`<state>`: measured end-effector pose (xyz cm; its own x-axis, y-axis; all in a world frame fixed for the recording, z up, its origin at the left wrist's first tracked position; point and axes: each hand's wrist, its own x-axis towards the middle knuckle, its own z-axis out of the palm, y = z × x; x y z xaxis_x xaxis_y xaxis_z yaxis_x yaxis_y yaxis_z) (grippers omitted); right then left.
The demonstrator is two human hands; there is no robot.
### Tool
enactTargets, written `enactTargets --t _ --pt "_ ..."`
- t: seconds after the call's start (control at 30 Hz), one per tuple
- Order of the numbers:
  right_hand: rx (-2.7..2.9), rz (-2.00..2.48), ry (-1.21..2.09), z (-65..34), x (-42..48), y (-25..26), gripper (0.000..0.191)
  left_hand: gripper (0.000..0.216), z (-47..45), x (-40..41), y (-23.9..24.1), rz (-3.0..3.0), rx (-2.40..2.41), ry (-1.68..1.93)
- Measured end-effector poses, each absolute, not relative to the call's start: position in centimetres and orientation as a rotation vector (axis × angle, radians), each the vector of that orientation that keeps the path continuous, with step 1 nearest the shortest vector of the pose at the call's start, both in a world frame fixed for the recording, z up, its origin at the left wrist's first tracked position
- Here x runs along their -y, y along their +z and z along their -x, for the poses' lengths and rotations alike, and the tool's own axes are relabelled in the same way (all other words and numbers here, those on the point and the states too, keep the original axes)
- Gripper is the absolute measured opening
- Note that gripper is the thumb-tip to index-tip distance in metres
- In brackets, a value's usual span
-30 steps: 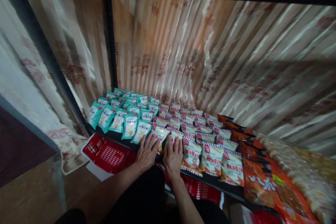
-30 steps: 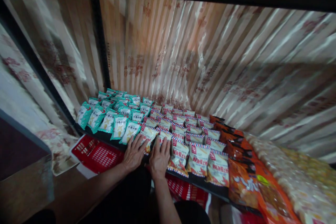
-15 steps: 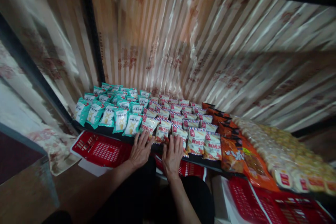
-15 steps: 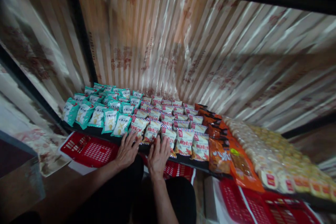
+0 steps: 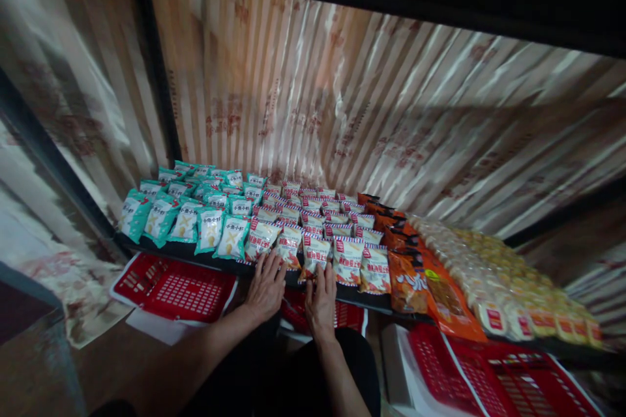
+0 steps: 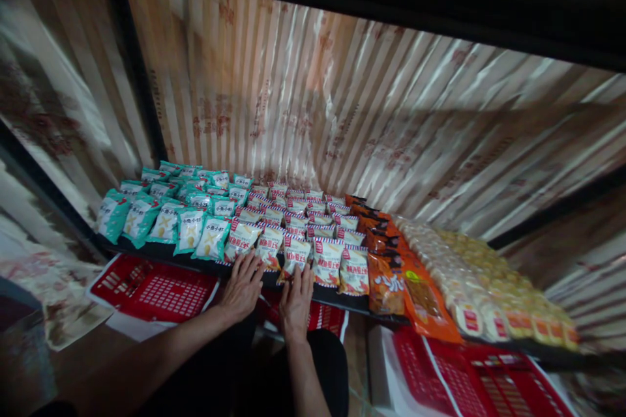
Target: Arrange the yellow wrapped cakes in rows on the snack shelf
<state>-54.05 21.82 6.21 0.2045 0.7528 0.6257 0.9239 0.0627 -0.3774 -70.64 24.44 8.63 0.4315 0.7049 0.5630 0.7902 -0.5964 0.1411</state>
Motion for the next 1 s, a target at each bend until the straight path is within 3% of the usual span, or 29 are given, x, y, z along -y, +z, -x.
enactTargets --t 0.27,0.67,1.0 --pt "1.589 1.834 -0.325 54.4 -21.4 7.0 0.048 0.043 71.0 -24.8 8.1 2.554 1.298 -0.895" --pt "1.591 1.978 -0.348 54.6 -22.1 9.0 0.051 0.069 70.4 -25.6 9.5 2.628 1.169 -0.855" --pt "1.546 1.81 -0.252 54.2 -22.8 9.1 0.045 0.052 68.9 -26.5 9.6 2.717 1.2 -0.818"
